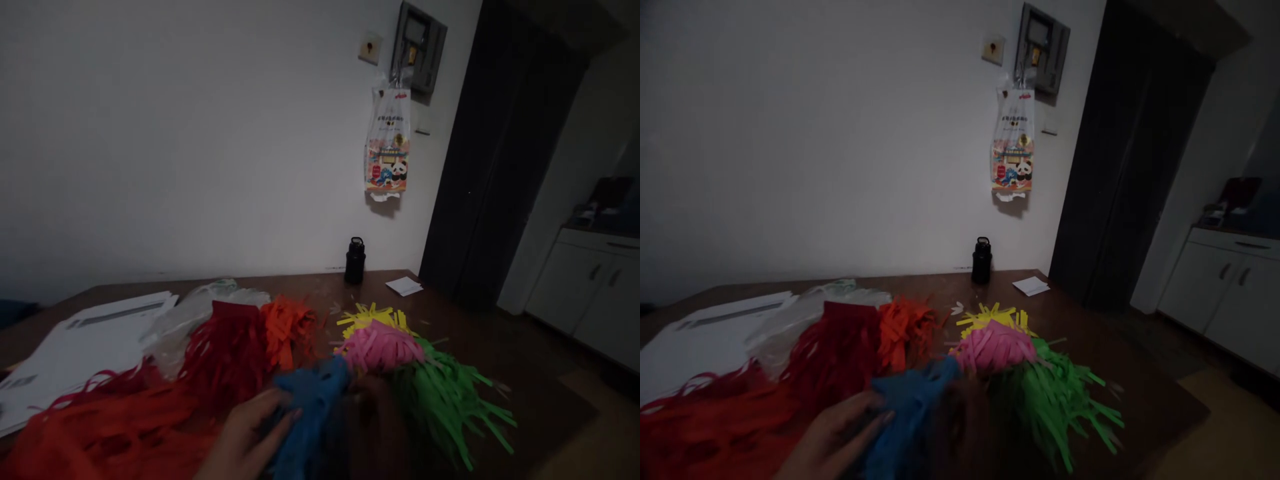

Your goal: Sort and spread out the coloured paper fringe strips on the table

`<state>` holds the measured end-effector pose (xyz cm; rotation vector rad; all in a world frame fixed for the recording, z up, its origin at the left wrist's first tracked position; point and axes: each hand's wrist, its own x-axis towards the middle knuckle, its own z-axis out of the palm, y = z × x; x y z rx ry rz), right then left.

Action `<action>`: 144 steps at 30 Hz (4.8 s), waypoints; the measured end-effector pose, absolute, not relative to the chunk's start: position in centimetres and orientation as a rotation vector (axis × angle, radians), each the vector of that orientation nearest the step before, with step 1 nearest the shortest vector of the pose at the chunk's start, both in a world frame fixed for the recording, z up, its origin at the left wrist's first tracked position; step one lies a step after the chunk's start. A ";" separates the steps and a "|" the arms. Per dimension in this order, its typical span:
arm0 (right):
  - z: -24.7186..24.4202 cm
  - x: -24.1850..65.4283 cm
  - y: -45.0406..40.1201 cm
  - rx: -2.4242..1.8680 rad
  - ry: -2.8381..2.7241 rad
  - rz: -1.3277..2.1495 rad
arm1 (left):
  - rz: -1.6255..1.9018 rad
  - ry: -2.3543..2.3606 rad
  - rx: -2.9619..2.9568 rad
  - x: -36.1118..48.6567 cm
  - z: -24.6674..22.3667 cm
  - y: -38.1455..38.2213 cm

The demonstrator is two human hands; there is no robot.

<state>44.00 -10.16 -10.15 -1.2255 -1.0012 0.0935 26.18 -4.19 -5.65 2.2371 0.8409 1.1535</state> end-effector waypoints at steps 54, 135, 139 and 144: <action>-9.9 40.1 -10.6 -1.227 -1.375 -0.008 | 0.752 0.755 1.151 26.4 -6.8 -5.1; -10.2 40.4 -10.6 -1.398 -1.495 0.210 | 0.860 1.017 2.025 26.0 -6.5 -5.5; -9.5 40.9 -11.2 -1.420 -1.469 0.101 | 0.904 1.013 1.981 25.7 -6.6 -5.2; -8.7 42.3 -11.6 -1.569 -1.362 -0.026 | 0.898 0.995 2.145 25.6 -5.7 -4.9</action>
